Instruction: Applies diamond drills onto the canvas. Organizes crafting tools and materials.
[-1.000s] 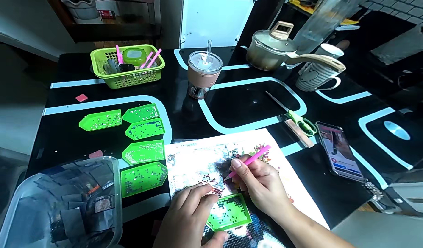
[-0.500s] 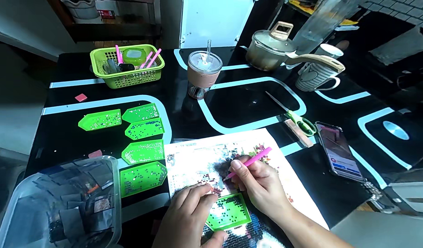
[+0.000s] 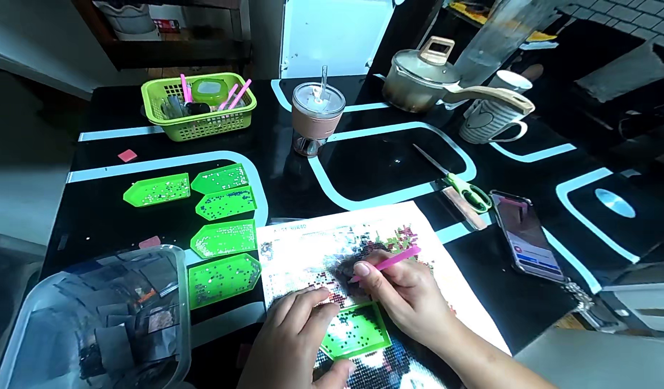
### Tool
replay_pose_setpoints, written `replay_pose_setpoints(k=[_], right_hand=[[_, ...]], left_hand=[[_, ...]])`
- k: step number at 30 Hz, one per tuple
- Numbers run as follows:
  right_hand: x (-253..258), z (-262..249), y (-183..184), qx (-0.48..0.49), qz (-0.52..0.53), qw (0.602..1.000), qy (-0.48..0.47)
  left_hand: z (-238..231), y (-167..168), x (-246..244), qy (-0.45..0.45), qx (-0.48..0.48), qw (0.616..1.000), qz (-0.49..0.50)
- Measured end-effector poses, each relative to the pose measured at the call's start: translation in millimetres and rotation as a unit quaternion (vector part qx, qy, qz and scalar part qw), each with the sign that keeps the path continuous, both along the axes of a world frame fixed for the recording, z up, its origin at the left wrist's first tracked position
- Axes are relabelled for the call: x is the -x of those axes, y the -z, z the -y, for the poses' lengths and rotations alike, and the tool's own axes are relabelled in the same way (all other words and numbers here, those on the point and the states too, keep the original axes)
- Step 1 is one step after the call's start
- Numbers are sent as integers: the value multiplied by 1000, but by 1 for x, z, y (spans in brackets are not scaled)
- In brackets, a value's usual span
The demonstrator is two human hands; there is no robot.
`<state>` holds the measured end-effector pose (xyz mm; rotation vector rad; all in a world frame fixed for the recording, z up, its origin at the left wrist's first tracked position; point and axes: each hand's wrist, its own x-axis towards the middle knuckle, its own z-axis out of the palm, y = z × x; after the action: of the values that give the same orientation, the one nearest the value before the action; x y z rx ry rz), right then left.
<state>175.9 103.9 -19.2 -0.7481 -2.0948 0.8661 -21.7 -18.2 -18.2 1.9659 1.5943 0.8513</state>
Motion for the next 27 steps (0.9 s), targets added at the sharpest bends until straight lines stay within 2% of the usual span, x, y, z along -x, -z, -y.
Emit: replay_pose_setpoints(k=[2,4,9,18,27], right_hand=[[-5,7,-2,83,-58,995,2],[-8,16,-3,121,-96,988,-1],[-10,28,8,68,-84,994,-17],[-10,27,10,56,-73,996,-12],[-9,28,3,158,-147,976,-7]], left_hand=[[0,0,0,2,1,1000,5],[0,2,0,-1,-4,1000,9],[0,1,0,0,-2,1000,5],[0,1,0,-1,-5,1000,3],[-2,1,1,4,-7,1000,8]])
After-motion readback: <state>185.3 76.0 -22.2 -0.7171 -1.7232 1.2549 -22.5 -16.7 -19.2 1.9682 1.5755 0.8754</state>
